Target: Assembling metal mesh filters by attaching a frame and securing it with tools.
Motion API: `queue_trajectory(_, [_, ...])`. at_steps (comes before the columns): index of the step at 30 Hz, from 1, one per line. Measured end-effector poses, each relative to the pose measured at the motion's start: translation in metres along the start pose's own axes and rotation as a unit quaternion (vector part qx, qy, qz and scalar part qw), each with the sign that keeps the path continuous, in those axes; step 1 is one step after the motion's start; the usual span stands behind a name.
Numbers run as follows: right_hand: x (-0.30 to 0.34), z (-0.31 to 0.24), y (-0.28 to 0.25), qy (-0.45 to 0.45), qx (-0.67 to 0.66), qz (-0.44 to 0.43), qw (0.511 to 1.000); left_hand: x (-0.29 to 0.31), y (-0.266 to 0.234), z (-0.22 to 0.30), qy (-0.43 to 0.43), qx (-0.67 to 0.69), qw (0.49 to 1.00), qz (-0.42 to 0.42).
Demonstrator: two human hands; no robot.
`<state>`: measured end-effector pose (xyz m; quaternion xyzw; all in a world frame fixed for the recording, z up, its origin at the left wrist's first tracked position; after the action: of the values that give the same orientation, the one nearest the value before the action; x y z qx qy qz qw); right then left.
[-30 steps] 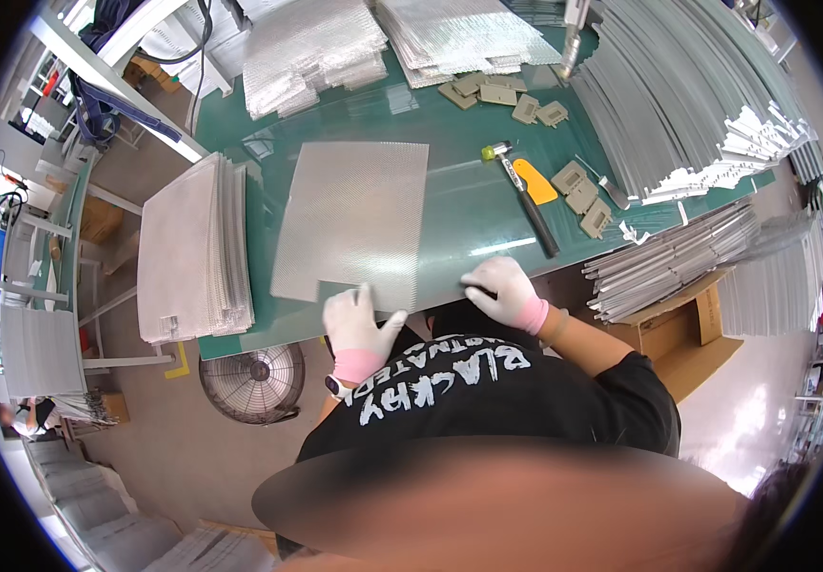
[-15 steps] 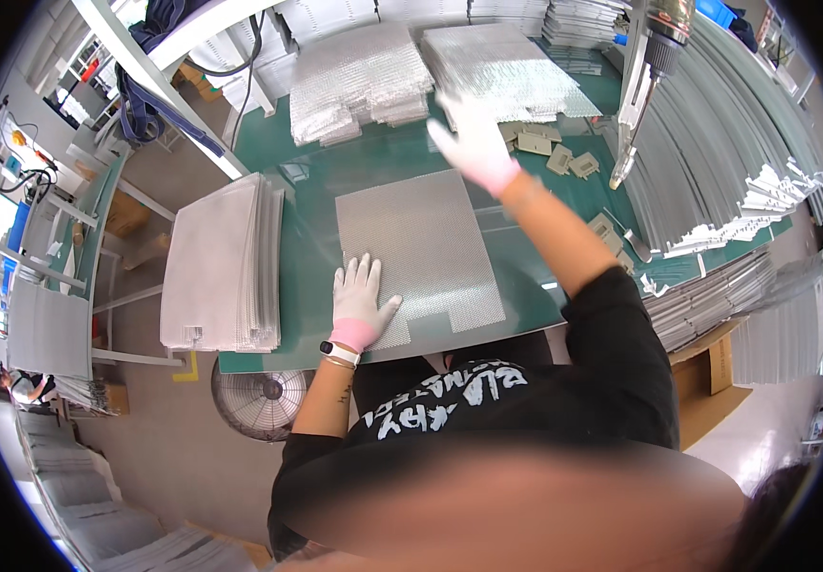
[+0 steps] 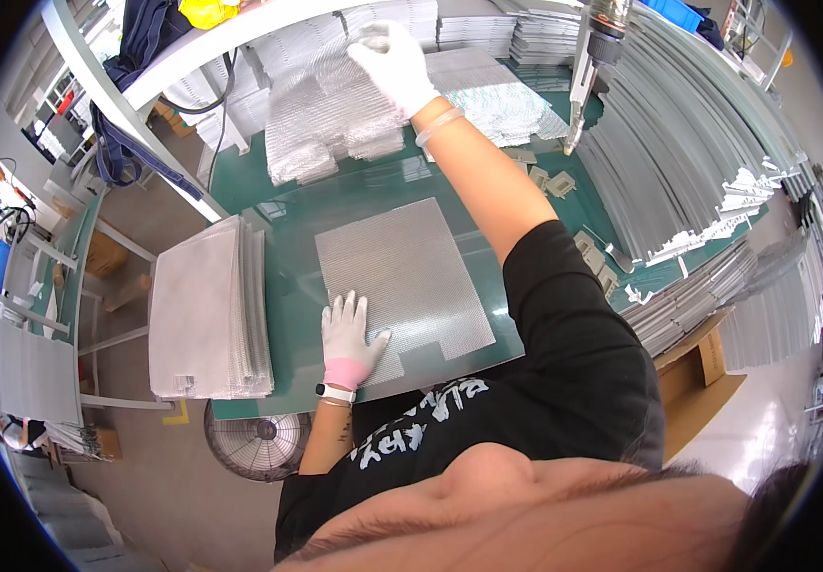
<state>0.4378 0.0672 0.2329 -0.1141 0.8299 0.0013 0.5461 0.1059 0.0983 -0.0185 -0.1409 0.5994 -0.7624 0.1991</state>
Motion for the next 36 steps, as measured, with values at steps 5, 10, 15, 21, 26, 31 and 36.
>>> queue_trajectory(5, [0.038, 0.011, -0.041, 0.119, -0.477, 0.102, 0.865, -0.001, 0.001, -0.007, 0.007, 0.079, 0.996, 0.047])
queue_trajectory(10, [0.160, -0.069, -0.103, 0.219, -0.417, 0.034, 0.882, 0.028, -0.020, -0.040, 0.029, 0.584, 0.803, 0.113])
queue_trajectory(15, [0.283, -0.142, -0.148, 0.324, -0.219, -0.123, 0.912, 0.067, -0.064, -0.028, -0.129, 0.651, 0.748, 0.017])
queue_trajectory(21, [0.316, -0.156, -0.161, 0.287, -0.065, -0.298, 0.908, 0.055, -0.054, -0.013, -0.259, 0.273, 0.926, 0.033])
queue_trajectory(26, [0.328, -0.145, -0.156, 0.219, 0.022, -0.338, 0.915, 0.035, -0.026, -0.018, -0.238, 0.234, 0.942, 0.041])
queue_trajectory(31, [0.327, -0.137, -0.149, 0.246, 0.052, -0.318, 0.914, 0.026, -0.024, -0.020, -0.234, 0.190, 0.953, 0.024])
queue_trajectory(36, [0.341, -0.127, -0.146, 0.242, 0.064, -0.313, 0.916, 0.020, -0.023, -0.015, -0.249, 0.173, 0.953, -0.015])
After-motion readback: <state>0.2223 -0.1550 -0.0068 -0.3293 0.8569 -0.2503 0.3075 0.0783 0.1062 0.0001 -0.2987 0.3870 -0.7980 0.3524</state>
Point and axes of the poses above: each hand's wrist, its own x-axis away from the middle knuckle, its own y-axis out of the palm, z = x × y, the point moved 4 cm from there along -x, towards the middle knuckle, and after that the axes turned 15 degrees about -y, right-handed, at the moved point
